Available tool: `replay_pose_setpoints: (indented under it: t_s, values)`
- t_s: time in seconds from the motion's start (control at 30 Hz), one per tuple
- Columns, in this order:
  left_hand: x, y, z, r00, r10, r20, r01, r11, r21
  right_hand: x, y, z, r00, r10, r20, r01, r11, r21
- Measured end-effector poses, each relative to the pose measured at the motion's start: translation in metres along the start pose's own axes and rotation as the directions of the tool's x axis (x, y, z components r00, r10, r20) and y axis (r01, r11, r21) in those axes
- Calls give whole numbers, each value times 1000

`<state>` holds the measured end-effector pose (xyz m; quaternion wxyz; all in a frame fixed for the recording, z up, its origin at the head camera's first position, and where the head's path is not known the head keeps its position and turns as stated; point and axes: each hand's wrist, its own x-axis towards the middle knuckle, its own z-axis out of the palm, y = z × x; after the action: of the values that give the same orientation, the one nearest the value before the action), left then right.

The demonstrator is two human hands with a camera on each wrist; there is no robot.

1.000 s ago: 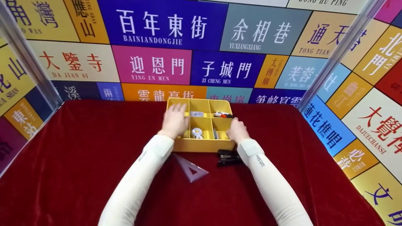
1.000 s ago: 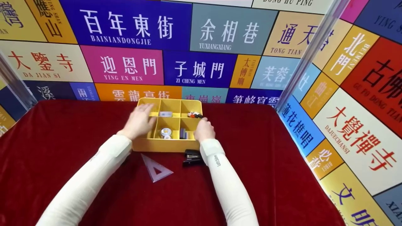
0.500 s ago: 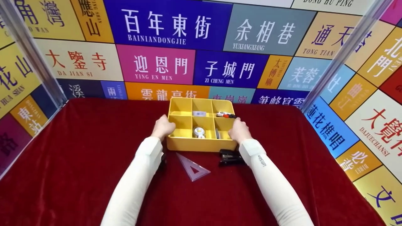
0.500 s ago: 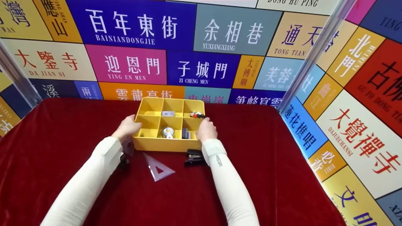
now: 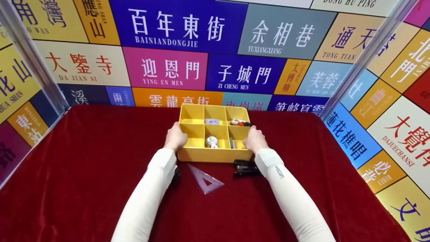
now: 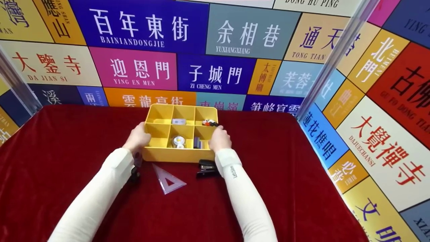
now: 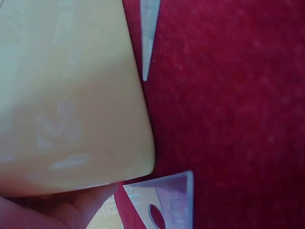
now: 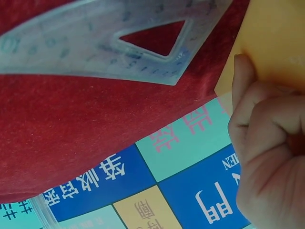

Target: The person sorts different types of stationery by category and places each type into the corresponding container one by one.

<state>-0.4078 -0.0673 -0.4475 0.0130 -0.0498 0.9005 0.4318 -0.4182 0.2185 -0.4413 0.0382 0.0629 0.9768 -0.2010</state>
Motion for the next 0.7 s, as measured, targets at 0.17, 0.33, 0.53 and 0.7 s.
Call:
replay_pose_setpoints:
  t_s: [0.17,0.33,0.53,0.7]
  values:
    - [1,-1,3,1000,-2,-4,2,1000,-5,0,2,0,1000,2,1,-2,1000,6]
    - [1,1,2,1000,2,-1,-2,1000,0,-1,3,-3,1000,3,-1,-3,1000,22]
    - [2,2,1,1000,3,-8,-3,1000,1,-2,3,-5,1000,-17,17,16,999,48]
    - [3,-1,3,1000,-2,-13,2,1000,12,-8,7,-11,997,-37,68,30,995,95]
